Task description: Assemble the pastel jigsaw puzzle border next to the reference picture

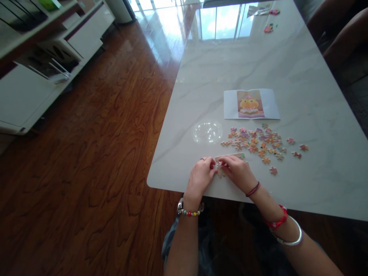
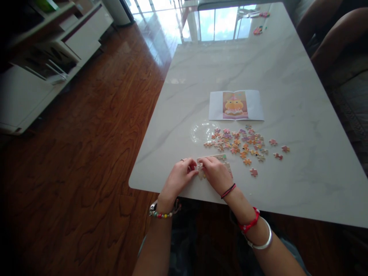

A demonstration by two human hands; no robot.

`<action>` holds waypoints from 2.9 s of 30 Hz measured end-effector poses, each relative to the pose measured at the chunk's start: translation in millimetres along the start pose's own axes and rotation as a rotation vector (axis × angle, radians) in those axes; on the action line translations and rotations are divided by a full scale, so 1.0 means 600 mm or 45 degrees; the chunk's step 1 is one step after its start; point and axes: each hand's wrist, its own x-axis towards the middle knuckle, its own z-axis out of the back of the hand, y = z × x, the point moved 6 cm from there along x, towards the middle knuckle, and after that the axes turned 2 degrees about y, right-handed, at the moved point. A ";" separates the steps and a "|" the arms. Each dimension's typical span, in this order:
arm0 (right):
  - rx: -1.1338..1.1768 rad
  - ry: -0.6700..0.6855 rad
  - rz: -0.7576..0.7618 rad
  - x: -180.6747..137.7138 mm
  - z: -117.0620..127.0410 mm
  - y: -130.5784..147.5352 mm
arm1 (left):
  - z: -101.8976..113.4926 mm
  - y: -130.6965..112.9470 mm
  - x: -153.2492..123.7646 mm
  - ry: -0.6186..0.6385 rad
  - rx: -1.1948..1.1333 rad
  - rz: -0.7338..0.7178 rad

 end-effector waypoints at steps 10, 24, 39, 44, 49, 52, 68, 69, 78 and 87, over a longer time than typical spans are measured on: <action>-0.078 0.097 -0.052 -0.002 -0.007 -0.016 | 0.003 -0.008 0.003 -0.023 0.064 -0.022; 0.029 0.100 -0.131 -0.003 -0.002 -0.018 | -0.006 -0.017 0.005 -0.021 0.102 -0.050; 1.194 -0.060 -0.654 -0.006 -0.004 -0.032 | 0.003 -0.013 0.001 0.056 -0.476 -0.024; 0.769 -0.137 -0.544 -0.008 0.000 -0.038 | 0.022 -0.003 0.006 -0.249 -0.093 -0.043; 0.500 -0.202 -0.396 -0.003 0.002 -0.026 | 0.015 -0.012 0.012 -0.225 0.024 -0.167; 0.296 -0.209 -0.321 0.000 0.004 -0.012 | 0.006 -0.013 0.013 -0.163 0.042 -0.187; -0.009 -0.101 -0.126 0.005 -0.013 -0.002 | 0.002 -0.011 0.023 -0.177 0.074 -0.115; -0.025 -0.107 -0.124 0.004 -0.013 -0.003 | 0.002 -0.011 0.024 -0.181 0.078 -0.106; -0.227 -0.094 -0.087 -0.003 -0.011 -0.004 | 0.000 -0.008 0.028 -0.167 0.059 -0.053; -0.142 -0.141 -0.080 0.001 -0.015 -0.004 | 0.000 -0.006 0.036 -0.147 0.110 0.009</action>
